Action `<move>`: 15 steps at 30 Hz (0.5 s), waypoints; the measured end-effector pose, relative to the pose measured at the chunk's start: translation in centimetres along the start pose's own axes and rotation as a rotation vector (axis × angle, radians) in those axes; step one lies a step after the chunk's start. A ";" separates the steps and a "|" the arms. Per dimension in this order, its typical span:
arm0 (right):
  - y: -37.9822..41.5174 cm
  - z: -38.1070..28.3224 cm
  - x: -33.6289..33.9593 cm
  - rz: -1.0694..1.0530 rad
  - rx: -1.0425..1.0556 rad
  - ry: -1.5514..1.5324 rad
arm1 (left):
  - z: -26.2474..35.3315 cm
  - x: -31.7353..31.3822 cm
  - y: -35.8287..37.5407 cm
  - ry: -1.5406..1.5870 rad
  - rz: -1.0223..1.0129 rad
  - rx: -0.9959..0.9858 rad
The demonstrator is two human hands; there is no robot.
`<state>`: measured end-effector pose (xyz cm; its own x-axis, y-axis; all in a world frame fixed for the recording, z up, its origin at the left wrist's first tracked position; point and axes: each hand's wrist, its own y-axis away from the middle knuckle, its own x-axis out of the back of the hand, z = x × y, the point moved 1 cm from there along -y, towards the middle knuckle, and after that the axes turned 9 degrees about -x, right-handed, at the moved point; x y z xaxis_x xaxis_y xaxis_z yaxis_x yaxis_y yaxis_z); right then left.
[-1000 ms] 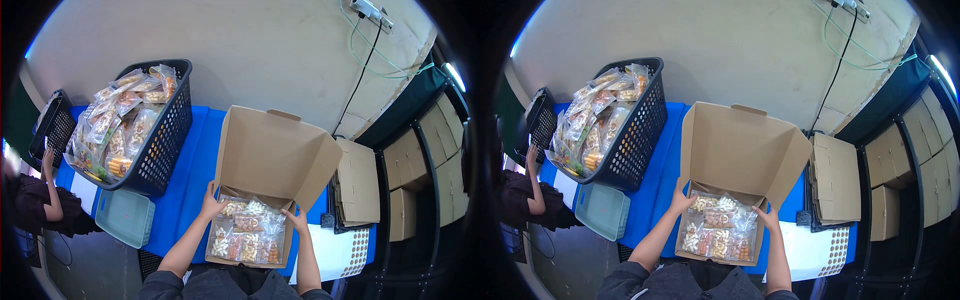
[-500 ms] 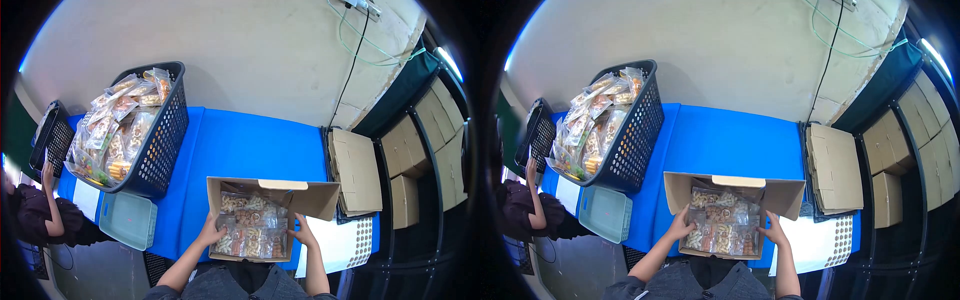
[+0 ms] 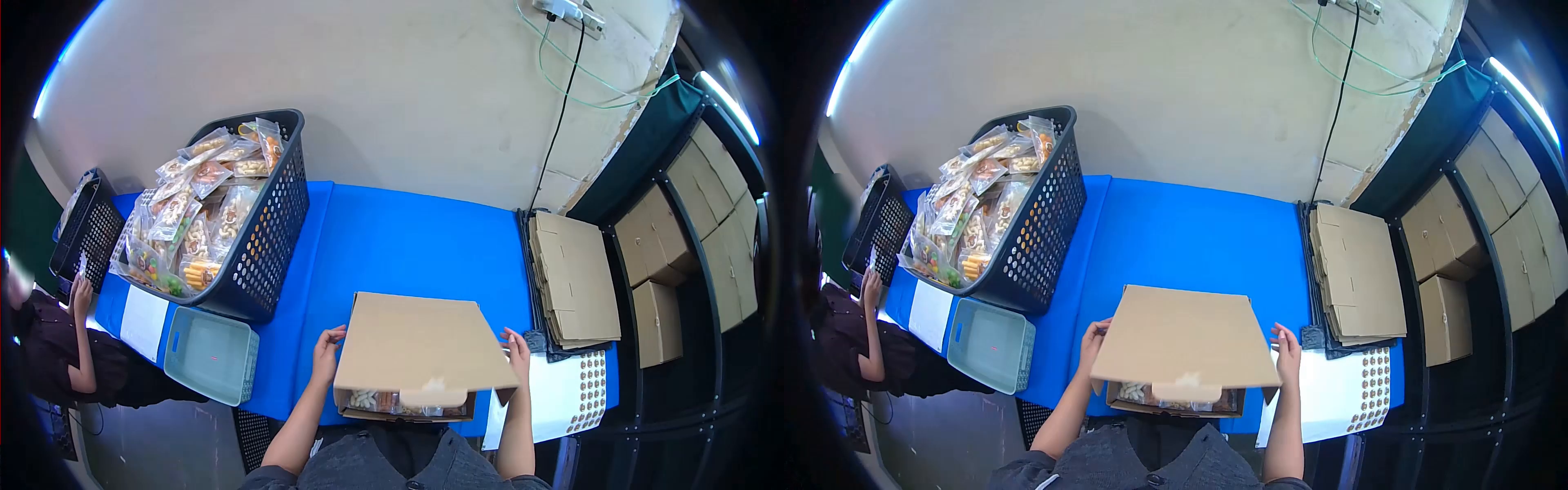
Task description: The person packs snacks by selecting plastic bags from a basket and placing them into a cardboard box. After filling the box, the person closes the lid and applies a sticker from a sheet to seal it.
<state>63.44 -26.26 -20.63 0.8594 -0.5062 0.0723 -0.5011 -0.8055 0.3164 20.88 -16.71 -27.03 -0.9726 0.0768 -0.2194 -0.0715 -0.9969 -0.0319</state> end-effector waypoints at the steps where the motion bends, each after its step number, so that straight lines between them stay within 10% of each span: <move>1: 0.8 -2.2 -0.4 0.028 -0.002 0.072 | 2.7 -0.6 0.3 -0.053 0.030 0.084; 15: 4.8 1.5 -6.4 -0.173 -0.205 0.337 | 3.2 -2.8 5.9 -0.239 -0.223 0.211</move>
<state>55.37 -27.38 -21.03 0.9313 -0.2128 0.2955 -0.3451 -0.7747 0.5298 22.45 -22.82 -23.49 -0.9503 0.3113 0.0048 -0.3069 -0.9393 0.1531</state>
